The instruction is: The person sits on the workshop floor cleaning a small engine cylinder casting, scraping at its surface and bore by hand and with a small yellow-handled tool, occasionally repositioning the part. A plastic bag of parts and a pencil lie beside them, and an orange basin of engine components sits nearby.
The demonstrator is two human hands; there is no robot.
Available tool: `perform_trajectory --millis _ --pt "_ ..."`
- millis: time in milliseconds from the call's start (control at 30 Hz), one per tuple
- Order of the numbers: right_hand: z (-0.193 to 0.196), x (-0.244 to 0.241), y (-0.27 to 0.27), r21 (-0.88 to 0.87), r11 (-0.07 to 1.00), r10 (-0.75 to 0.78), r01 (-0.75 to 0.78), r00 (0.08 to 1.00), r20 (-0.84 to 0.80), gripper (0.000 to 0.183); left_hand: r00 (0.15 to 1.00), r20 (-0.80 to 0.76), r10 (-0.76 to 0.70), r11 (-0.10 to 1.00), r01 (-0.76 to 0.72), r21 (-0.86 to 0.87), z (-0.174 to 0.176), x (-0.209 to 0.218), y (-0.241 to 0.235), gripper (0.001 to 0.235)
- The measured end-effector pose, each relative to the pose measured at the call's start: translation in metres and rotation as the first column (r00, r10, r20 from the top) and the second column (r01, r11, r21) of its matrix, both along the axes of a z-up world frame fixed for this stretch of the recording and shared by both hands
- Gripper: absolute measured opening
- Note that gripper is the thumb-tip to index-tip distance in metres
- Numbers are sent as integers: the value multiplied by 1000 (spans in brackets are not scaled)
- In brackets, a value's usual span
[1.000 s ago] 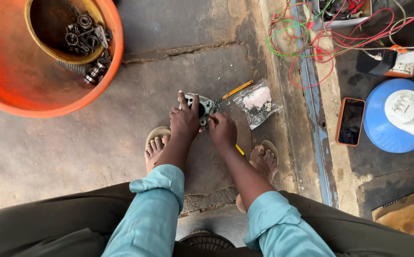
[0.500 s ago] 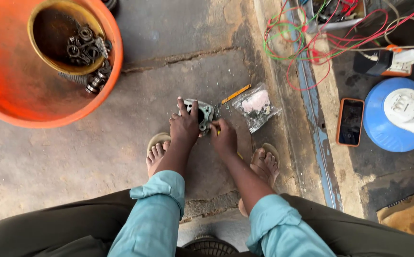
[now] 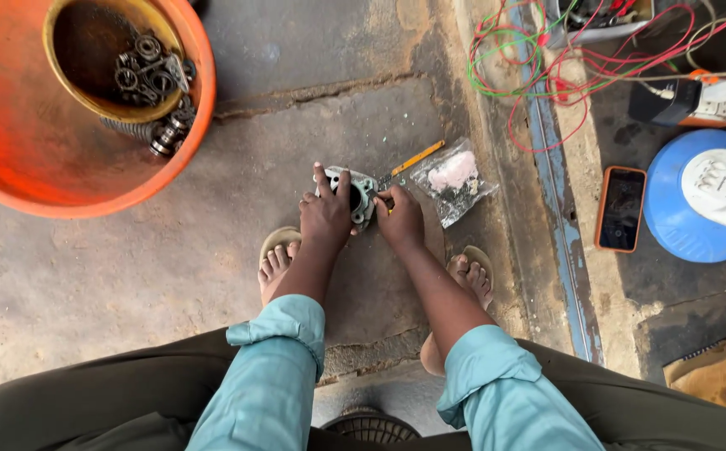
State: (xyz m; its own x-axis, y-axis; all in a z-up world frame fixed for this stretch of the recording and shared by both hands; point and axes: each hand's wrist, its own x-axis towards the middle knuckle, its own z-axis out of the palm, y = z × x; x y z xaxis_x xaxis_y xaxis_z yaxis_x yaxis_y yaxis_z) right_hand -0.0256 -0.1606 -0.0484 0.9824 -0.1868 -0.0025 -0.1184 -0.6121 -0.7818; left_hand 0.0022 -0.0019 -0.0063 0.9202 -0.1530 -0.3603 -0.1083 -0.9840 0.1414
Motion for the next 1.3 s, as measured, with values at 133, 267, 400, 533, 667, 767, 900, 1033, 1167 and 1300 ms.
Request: perform_trajectory --millis 133,267,400,533,667,767,900,1033,1167,1300 --pt "-1 2 -9 35 993 110 -109 994 -15 16 1000 8 -14 1000 14 -1 4 -1 2 119" --pt "3 2 -11 -6 984 180 -180 984 0 16 999 -35 -8 1000 9 5 9 2 -1 116" --pt "6 20 -7 -95 988 122 -120 992 16 16 999 -52 -5 1000 6 18 9 3 -1 114" --pt "1 16 -4 -179 971 151 -159 987 -57 17 998 -64 -7 1000 8 17 8 2 0 114" --pt "-1 8 -6 -234 946 238 -224 971 33 16 998 -67 19 1000 -19 0 2 4 5 123" --pt "-1 9 -8 -284 929 266 -238 962 64 15 993 -109 55 998 -57 -17 13 7 5 132" --pt "-1 10 -4 -298 922 292 -247 949 117 14 988 -136 73 997 -76 -20 12 10 2 131" --pt "1 20 -2 -275 943 217 -189 974 73 12 986 -132 104 994 -109 -29 17 11 1 129" --pt "1 24 2 -268 959 104 -96 994 16 11 983 -140 117 992 -124 -36 16 10 0 129" --pt "6 23 4 -224 967 129 -121 991 23 10 983 -133 123 991 -130 -43 13 11 0 130"
